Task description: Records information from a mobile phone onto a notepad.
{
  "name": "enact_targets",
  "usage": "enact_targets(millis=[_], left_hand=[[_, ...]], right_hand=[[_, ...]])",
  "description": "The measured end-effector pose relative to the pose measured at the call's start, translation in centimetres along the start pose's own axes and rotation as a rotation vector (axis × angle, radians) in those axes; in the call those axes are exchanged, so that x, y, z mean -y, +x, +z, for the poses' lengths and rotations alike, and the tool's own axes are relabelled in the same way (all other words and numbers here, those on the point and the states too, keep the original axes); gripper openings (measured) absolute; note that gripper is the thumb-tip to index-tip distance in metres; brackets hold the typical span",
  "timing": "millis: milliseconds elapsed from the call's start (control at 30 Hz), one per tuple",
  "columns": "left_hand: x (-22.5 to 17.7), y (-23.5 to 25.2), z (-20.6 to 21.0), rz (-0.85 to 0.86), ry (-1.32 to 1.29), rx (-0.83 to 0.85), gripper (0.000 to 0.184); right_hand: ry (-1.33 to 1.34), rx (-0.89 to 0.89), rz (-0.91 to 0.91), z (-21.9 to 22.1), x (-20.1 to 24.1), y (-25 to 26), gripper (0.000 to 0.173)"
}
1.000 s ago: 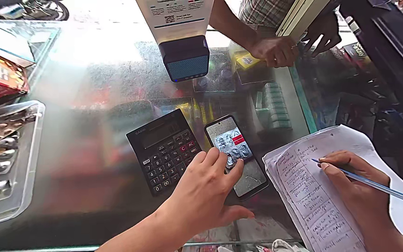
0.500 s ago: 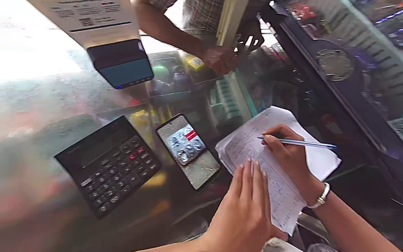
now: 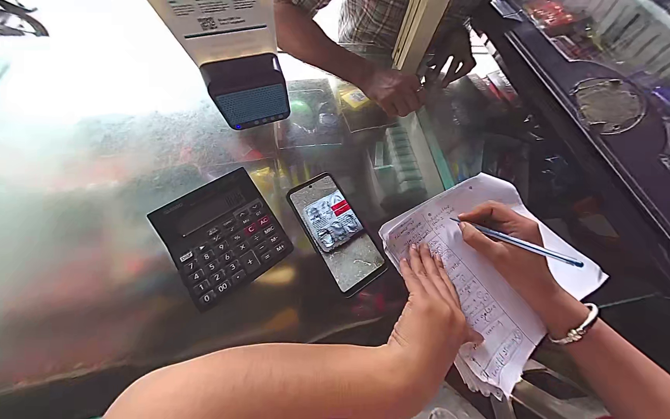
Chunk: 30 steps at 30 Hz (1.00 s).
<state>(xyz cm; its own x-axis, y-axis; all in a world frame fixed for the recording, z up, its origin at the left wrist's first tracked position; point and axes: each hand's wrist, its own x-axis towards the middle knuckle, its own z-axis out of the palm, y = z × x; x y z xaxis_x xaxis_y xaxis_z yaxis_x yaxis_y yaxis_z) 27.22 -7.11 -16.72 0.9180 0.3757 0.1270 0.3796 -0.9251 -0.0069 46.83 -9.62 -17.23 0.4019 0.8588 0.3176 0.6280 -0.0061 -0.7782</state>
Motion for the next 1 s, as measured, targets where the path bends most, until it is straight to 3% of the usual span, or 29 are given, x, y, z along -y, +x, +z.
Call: enact_targets(millis=[233, 1000], left_hand=[[-0.19, 0.11, 0.24, -0.013, 0.003, -0.017, 0.106], [-0.05, 0.25, 0.04, 0.017, -0.005, 0.030, 0.105]], right_hand=[[0.039, 0.018, -0.082, 0.26, -0.51, -0.23, 0.009], [-0.031, -0.029, -0.076, 0.40, -0.40, -0.34, 0.010]])
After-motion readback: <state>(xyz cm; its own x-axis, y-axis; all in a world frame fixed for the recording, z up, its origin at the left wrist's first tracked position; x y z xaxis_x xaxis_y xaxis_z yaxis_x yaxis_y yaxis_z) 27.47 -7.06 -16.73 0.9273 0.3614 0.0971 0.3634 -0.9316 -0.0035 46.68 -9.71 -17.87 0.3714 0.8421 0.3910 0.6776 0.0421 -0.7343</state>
